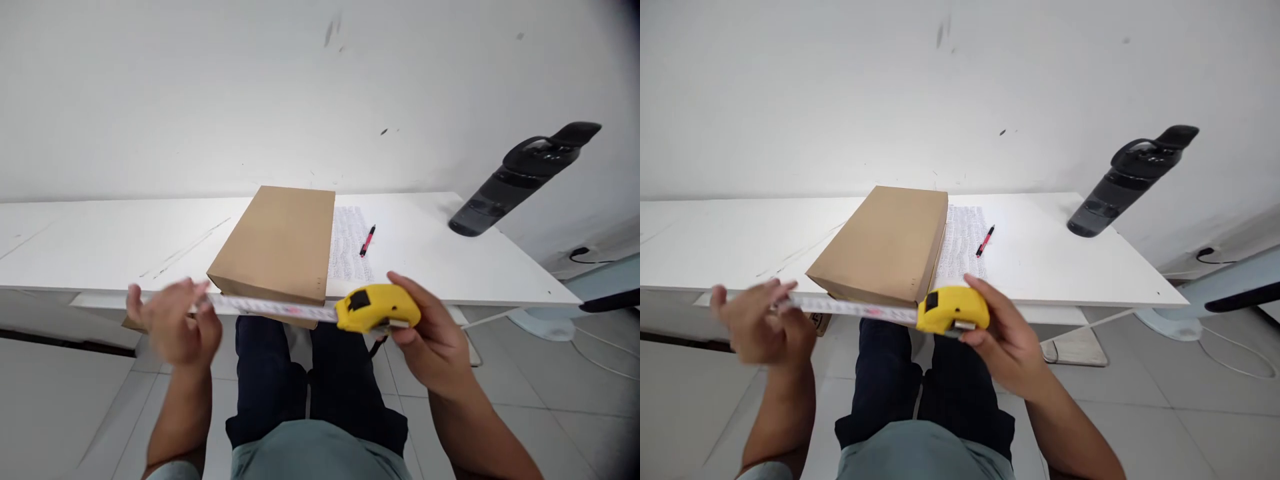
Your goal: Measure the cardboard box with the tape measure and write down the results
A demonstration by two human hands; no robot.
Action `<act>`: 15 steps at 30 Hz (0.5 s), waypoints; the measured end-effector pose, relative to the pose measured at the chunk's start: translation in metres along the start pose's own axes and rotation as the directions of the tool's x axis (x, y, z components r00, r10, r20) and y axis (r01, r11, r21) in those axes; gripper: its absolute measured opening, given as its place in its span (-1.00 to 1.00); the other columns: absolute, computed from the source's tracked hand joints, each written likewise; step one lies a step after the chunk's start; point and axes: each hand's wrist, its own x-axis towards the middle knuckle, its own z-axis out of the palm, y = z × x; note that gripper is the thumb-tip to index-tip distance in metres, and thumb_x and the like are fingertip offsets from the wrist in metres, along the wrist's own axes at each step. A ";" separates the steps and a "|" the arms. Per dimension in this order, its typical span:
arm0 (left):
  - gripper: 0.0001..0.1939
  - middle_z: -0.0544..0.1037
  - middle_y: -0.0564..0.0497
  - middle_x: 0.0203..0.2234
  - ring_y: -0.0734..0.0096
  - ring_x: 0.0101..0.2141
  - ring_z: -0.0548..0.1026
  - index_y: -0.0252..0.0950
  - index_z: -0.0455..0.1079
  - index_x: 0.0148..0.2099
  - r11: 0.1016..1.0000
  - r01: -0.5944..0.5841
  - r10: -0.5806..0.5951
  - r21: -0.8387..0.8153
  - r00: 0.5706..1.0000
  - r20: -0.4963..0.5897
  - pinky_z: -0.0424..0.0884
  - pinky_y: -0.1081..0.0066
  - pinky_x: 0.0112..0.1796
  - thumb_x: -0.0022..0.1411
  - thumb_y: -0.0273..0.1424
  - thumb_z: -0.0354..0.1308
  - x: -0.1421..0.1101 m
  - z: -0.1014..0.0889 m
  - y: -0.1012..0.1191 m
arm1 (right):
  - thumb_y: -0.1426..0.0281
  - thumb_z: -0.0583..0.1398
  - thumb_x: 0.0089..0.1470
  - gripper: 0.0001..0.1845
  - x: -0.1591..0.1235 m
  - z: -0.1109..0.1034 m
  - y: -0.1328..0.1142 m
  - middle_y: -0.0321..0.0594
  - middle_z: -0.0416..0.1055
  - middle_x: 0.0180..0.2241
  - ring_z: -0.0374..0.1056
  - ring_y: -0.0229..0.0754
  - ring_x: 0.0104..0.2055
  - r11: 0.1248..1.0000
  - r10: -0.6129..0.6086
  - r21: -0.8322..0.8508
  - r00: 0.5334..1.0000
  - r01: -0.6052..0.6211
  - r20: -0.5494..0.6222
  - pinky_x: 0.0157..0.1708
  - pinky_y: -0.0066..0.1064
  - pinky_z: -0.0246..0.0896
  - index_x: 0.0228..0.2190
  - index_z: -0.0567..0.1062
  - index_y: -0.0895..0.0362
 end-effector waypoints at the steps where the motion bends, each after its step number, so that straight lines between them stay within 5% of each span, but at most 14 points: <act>1: -0.80 0.62 -0.06 -0.22 0.17 -0.01 0.55 -0.16 0.48 -0.01 0.998 0.064 -0.061 0.029 0.995 -0.076 0.09 -0.17 0.33 0.43 -0.25 0.11 0.005 0.006 -0.017 | 0.23 0.27 0.26 -0.42 0.000 -0.001 0.004 -0.17 0.55 -0.06 0.52 -0.16 -0.25 1.000 -0.019 -0.010 0.996 0.018 -0.086 -0.36 -0.41 0.50 0.27 0.35 -0.20; 3: -0.68 0.61 -0.13 -0.16 0.17 -0.05 0.56 -0.26 0.40 0.14 0.990 0.144 -0.141 0.005 0.975 -0.170 0.34 -0.08 0.19 0.46 -0.23 0.05 0.015 0.018 -0.046 | 0.29 0.30 0.23 -0.44 -0.001 -0.001 0.013 -0.19 0.54 -0.08 0.51 -0.17 -0.26 0.998 -0.067 -0.032 0.980 0.063 -0.187 -0.36 -0.40 0.49 0.23 0.40 -0.22; 7: -0.65 0.58 -0.13 -0.09 0.23 -0.07 0.58 -0.25 0.41 0.11 0.955 0.274 -0.287 -0.113 0.951 -0.115 0.48 0.11 0.04 0.45 -0.16 0.05 0.023 0.029 -0.074 | 0.41 0.27 0.24 -0.43 -0.002 -0.001 0.025 -0.19 0.54 -0.11 0.48 -0.19 -0.27 0.984 -0.147 -0.123 0.975 0.128 -0.165 -0.36 -0.37 0.49 0.23 0.41 -0.24; 12: -0.64 0.56 -0.12 -0.04 0.20 -0.02 0.55 -0.22 0.50 0.01 0.964 0.170 -0.163 -0.203 0.985 0.049 0.49 0.11 0.03 0.43 -0.10 0.05 0.015 0.026 -0.073 | 0.47 0.25 0.24 -0.32 0.003 0.000 0.025 -0.17 0.56 -0.06 0.50 -0.13 -0.21 0.943 -0.232 -0.261 0.970 0.205 -0.074 -0.34 -0.31 0.50 0.29 0.32 -0.26; 15: -0.47 0.56 -0.15 -0.02 0.11 0.06 0.51 -0.21 0.52 0.03 0.960 0.069 -0.036 -0.270 0.991 0.127 0.48 0.08 0.04 0.45 0.03 -0.10 0.009 0.025 -0.061 | 0.50 0.24 0.23 -0.30 0.005 0.004 0.023 -0.17 0.56 -0.04 0.50 -0.13 -0.20 0.931 -0.252 -0.282 0.967 0.233 -0.032 -0.38 -0.32 0.49 0.30 0.30 -0.25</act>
